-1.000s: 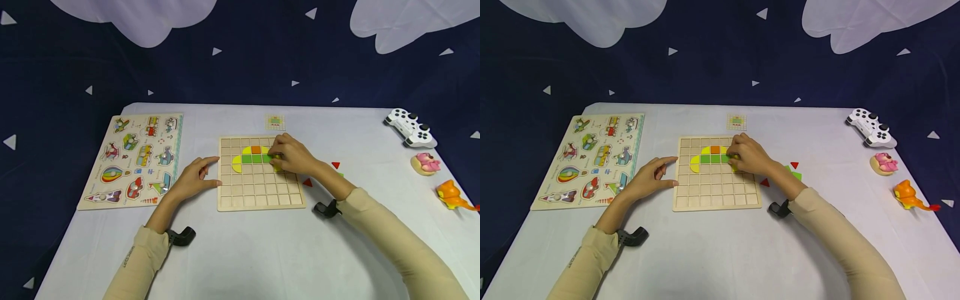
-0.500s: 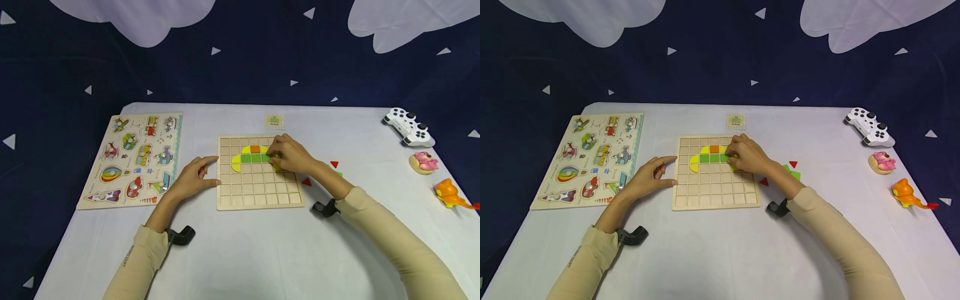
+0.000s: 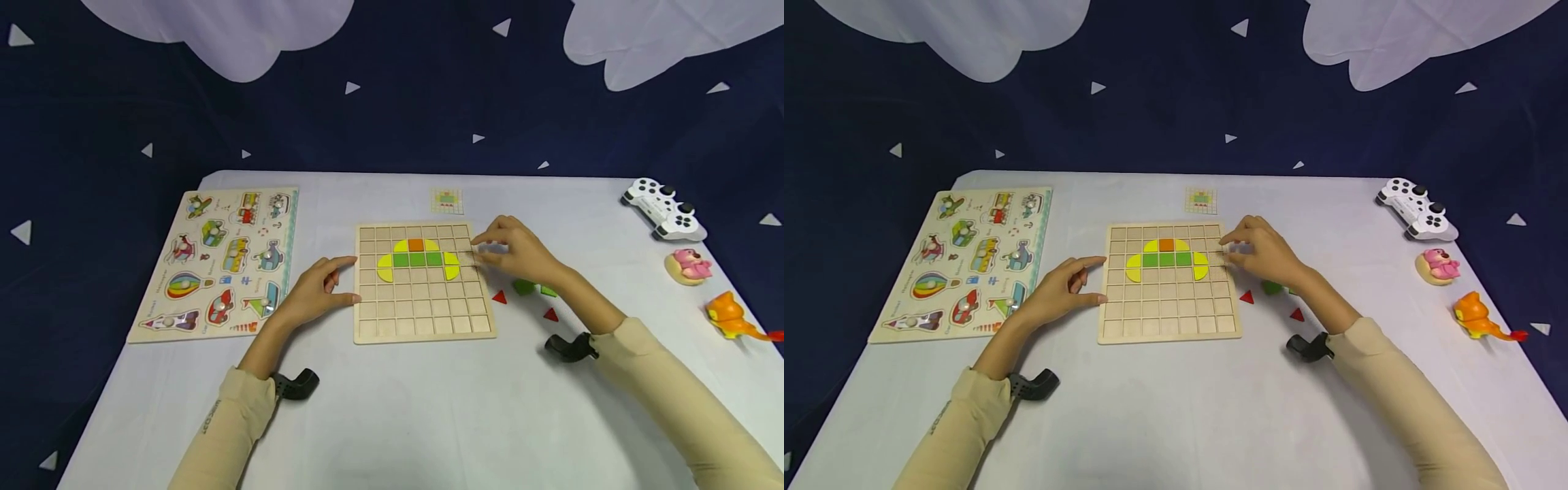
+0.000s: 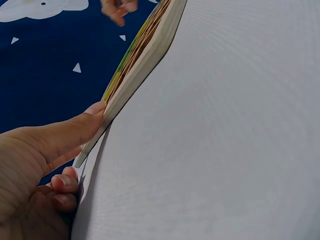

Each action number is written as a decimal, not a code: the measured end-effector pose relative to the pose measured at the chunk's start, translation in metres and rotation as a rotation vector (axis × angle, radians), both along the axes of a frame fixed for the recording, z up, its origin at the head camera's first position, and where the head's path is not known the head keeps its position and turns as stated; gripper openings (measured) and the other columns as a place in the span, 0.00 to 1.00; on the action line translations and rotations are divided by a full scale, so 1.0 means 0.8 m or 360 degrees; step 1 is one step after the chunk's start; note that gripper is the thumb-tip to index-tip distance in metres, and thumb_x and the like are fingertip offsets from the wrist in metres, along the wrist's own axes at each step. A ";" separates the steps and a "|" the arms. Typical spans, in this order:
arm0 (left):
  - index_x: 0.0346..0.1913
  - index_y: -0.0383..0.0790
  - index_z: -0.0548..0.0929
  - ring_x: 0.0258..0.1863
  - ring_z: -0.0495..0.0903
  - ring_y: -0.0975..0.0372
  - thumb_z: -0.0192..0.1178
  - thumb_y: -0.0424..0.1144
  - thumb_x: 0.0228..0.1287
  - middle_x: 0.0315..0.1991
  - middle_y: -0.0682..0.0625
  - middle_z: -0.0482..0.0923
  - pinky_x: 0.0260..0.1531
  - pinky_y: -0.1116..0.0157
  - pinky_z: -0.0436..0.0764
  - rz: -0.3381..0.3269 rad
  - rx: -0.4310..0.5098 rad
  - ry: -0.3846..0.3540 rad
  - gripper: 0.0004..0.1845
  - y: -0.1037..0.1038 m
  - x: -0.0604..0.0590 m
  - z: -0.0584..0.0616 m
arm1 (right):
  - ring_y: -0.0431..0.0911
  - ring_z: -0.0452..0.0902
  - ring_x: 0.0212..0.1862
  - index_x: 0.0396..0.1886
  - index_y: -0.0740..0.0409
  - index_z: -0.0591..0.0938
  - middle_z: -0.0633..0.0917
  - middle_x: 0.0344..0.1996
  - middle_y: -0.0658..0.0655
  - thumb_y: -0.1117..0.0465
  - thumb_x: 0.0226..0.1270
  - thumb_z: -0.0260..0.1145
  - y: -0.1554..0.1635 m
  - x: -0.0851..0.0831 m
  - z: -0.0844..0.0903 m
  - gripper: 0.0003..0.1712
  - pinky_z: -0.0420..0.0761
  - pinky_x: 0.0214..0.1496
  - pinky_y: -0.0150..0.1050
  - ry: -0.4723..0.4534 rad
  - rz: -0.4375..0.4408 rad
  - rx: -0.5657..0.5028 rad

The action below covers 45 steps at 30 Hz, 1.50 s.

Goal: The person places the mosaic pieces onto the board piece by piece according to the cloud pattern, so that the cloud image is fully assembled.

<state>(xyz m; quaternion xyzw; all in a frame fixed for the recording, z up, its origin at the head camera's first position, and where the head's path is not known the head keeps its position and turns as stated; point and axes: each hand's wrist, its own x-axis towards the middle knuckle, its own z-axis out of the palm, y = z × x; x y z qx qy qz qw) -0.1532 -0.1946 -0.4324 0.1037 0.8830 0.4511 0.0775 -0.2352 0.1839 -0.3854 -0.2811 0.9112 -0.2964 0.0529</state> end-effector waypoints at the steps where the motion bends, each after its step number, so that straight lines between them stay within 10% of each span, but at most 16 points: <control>1: 0.70 0.42 0.72 0.30 0.63 0.60 0.75 0.41 0.55 0.34 0.48 0.65 0.32 0.64 0.64 0.0001 0.0000 0.0001 0.39 0.000 0.000 0.000 | 0.55 0.69 0.46 0.49 0.64 0.87 0.78 0.40 0.62 0.67 0.60 0.72 0.007 0.002 -0.001 0.16 0.68 0.48 0.50 0.0005 -0.0007 0.0024; 20: 0.70 0.41 0.72 0.30 0.63 0.59 0.74 0.40 0.55 0.34 0.48 0.65 0.32 0.64 0.64 -0.0024 0.0047 0.0009 0.39 -0.002 0.000 -0.004 | 0.44 0.66 0.37 0.41 0.55 0.90 0.78 0.34 0.52 0.65 0.47 0.81 0.098 0.041 -0.021 0.17 0.66 0.39 0.37 0.0252 0.0059 0.0102; 45: 0.70 0.41 0.72 0.30 0.63 0.59 0.75 0.40 0.55 0.33 0.48 0.65 0.32 0.64 0.64 -0.0012 0.0011 0.0029 0.38 0.000 -0.001 -0.005 | 0.37 0.62 0.42 0.34 0.61 0.89 0.75 0.35 0.49 0.65 0.44 0.82 0.090 0.047 -0.037 0.14 0.65 0.40 0.28 0.0528 0.0076 0.0169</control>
